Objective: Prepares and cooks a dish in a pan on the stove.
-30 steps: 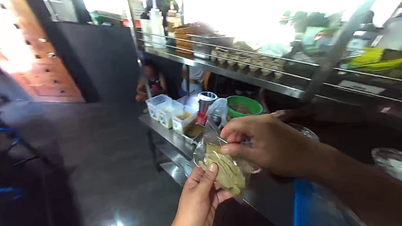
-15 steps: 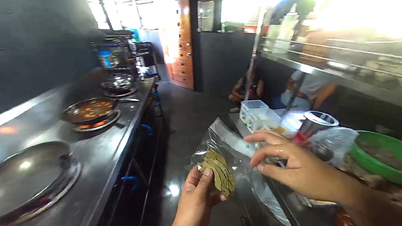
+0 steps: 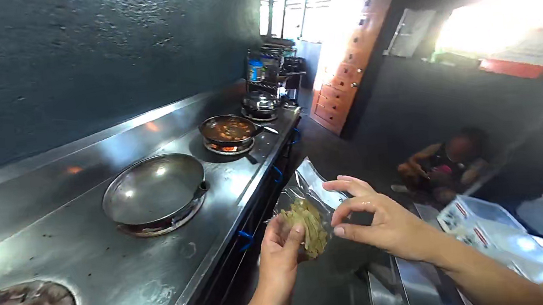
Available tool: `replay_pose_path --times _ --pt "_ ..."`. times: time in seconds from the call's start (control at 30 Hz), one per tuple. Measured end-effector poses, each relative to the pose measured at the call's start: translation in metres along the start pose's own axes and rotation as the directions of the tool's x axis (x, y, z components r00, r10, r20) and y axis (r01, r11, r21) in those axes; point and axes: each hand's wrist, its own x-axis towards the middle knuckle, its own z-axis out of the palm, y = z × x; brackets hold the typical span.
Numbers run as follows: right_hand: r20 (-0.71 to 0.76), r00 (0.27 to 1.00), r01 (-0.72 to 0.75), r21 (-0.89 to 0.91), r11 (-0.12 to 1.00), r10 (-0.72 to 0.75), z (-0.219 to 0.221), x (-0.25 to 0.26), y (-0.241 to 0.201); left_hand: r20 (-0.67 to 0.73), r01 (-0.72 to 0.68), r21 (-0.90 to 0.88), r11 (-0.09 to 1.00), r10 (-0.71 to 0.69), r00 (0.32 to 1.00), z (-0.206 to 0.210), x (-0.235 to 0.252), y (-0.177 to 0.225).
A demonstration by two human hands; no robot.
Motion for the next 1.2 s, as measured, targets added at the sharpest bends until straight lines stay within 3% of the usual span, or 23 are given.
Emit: replay_pose_path --times 0.1,0.2,0.27,0.37,0.47,0.6,0.73,0.83,1.0,1.2 --pt "0.025 0.998 0.058 0.018 0.998 -0.059 0.013 0.05 0.009 0.058 -0.072 -0.037 0.997 0.074 0.996 -0.024 0.027 0.015" --pt "0.171 0.978 0.105 0.072 0.992 -0.116 0.018 0.086 0.012 0.016 -0.111 -0.017 0.994 0.111 0.994 -0.043 0.05 0.027" --pt "0.221 0.973 0.075 -0.033 0.997 -0.066 0.022 0.109 0.014 0.009 -0.144 -0.016 0.989 0.144 0.99 -0.053 0.063 0.034" --pt "0.18 0.983 0.045 -0.104 0.994 -0.026 0.032 0.146 0.026 0.036 -0.176 -0.015 0.984 0.176 0.984 -0.068 0.079 0.038" --pt "0.038 0.983 0.183 -0.005 0.983 -0.182 0.044 0.175 0.047 0.018 -0.149 0.024 0.988 0.149 0.989 -0.073 0.097 0.038" --pt "-0.027 0.954 0.299 0.172 0.939 -0.298 0.047 0.205 0.076 -0.059 -0.06 0.126 0.99 0.067 0.996 -0.065 0.13 0.033" --pt "0.103 0.966 0.215 0.196 0.957 -0.238 0.03 0.228 0.118 -0.113 0.023 0.229 0.973 0.003 0.994 -0.046 0.172 0.015" --pt "0.142 0.967 0.18 0.201 0.963 -0.21 0.014 0.248 0.165 -0.143 0.011 0.268 0.963 0.028 0.989 -0.03 0.213 -0.009" --pt "0.155 0.976 0.116 0.235 0.965 -0.155 -0.015 0.283 0.241 -0.38 -0.013 0.128 0.992 0.062 0.923 0.016 0.293 -0.037" --pt "0.137 0.97 0.131 0.392 0.911 -0.199 -0.029 0.339 0.291 -0.38 -0.078 0.353 0.932 0.219 0.899 0.025 0.357 -0.059"
